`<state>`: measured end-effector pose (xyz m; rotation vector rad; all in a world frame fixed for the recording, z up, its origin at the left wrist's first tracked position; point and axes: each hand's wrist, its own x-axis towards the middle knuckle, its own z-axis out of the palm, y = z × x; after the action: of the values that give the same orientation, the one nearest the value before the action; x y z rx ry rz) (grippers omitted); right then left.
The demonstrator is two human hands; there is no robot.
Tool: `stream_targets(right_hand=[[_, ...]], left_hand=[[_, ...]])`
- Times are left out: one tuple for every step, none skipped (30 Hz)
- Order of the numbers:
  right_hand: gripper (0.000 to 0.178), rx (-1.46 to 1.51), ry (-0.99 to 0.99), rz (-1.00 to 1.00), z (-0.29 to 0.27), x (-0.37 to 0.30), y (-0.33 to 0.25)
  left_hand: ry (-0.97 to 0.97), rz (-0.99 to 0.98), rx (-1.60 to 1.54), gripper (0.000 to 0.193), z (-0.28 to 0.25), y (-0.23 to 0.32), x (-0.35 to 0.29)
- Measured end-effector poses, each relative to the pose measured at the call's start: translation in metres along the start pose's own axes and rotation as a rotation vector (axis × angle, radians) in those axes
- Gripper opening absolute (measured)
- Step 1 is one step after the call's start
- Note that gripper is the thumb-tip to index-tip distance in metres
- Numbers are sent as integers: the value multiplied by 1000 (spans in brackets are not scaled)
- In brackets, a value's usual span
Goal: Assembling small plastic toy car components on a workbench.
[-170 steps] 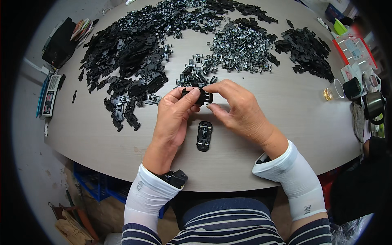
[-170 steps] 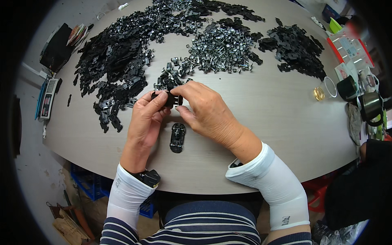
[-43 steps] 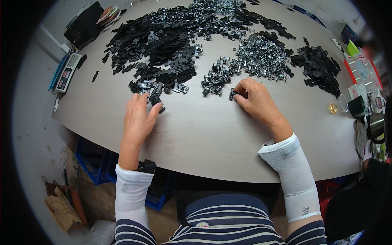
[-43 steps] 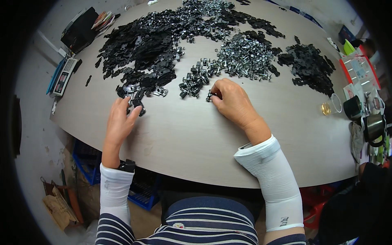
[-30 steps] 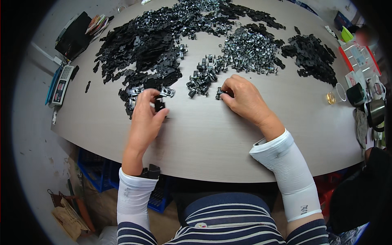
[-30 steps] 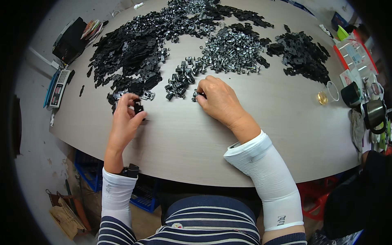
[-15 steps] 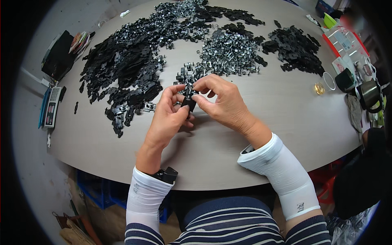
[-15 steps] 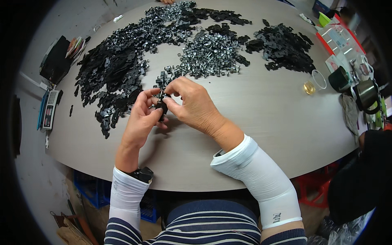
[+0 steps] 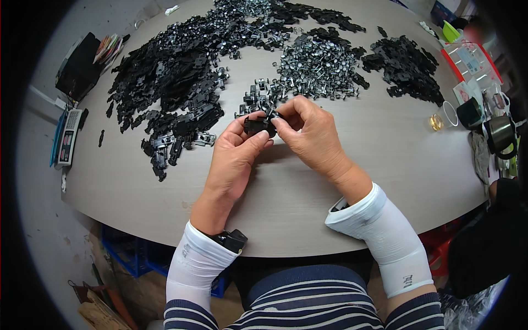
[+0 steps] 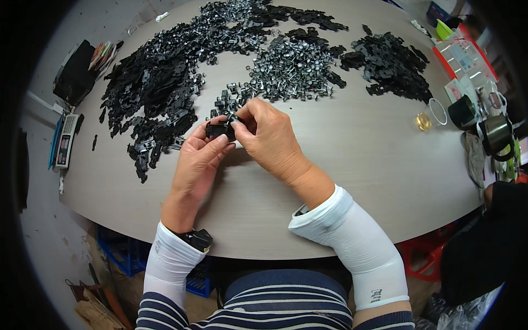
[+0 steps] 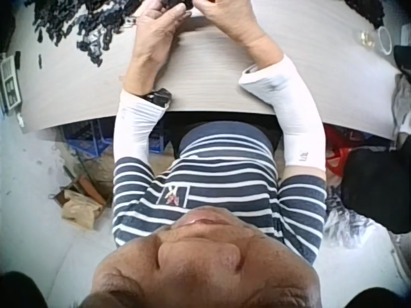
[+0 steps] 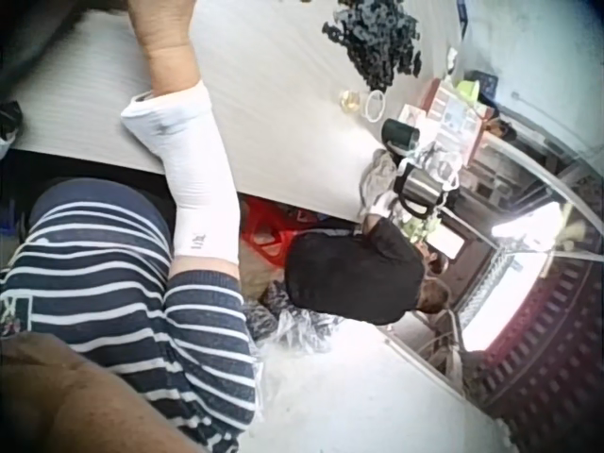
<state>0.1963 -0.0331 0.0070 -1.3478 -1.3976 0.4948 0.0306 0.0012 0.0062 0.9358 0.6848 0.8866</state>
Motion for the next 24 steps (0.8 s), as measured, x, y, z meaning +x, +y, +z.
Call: stream_targets(right_hand=[[11,1,-1,-1,2,-1,0],[11,20,-13,17,3,-2,-1],[11,41,-25,36,4,-3,-1],[11,42,-26,37,4,-2,-2],[11,13,-2,-11,3,-1,-3],[11,-17,21,-59,2,-1,-4],[11,-16,19,-59,1,-1,-6],[12,-79,17,-127,0,0,-8],[13,-143,15,-194,-1,-1,-9],[13,-143,14,-194,-1,-2,-11],[13,-167,-31,-201,0,-4,-12],[14,-192,-76,-207,0,-5,-12],[14,-192,-77,-206,0,-5,-11],[14,-207,-92,-189,0,-5,-8],[14,-224,-106,-173,0,-5,-7],[14,-225,-107,-172,0,-6,-8],[15,-252,-119,-161,-1,-6,-9],[15,-278,-129,-151,-1,-6,-10],[15,-279,-129,-151,-2,-6,-10],[14,-290,-108,-179,-2,-6,-11],[14,-301,-88,-207,-2,-6,-11],[14,-301,-88,-206,-1,-6,-11],[14,-309,-88,-214,-1,-6,-11],[14,-317,-89,-224,-1,-6,-11]], left_hand=[[17,9,14,34,-2,-3,0],[17,10,14,34,-4,-4,1],[24,16,37,32,-6,-4,1],[31,22,60,31,-7,-4,2],[32,22,60,31,-8,-4,2],[46,42,101,30,-8,-4,2],[59,63,142,29,-8,-4,2],[61,64,142,29,-7,-4,2],[78,93,219,27,-6,-4,1],[95,122,295,26,-6,-5,1],[96,122,295,26,-6,-6,0],[89,142,373,25,-6,-7,0],[82,161,451,23,-6,-9,-1],[82,160,451,23,-6,-10,-1],[73,177,490,23,-5,-12,-2],[63,194,528,23,-4,-13,-2],[63,193,527,23,-3,-14,-3],[61,225,563,24,-1,-14,-4],[60,256,599,24,0,-13,-4],[60,256,599,24,1,-13,-4],[64,254,572,24,0,-13,-4],[69,252,545,24,0,-13,-3],[69,252,545,24,-1,-14,-3],[81,257,570,24,-2,-15,-3]])
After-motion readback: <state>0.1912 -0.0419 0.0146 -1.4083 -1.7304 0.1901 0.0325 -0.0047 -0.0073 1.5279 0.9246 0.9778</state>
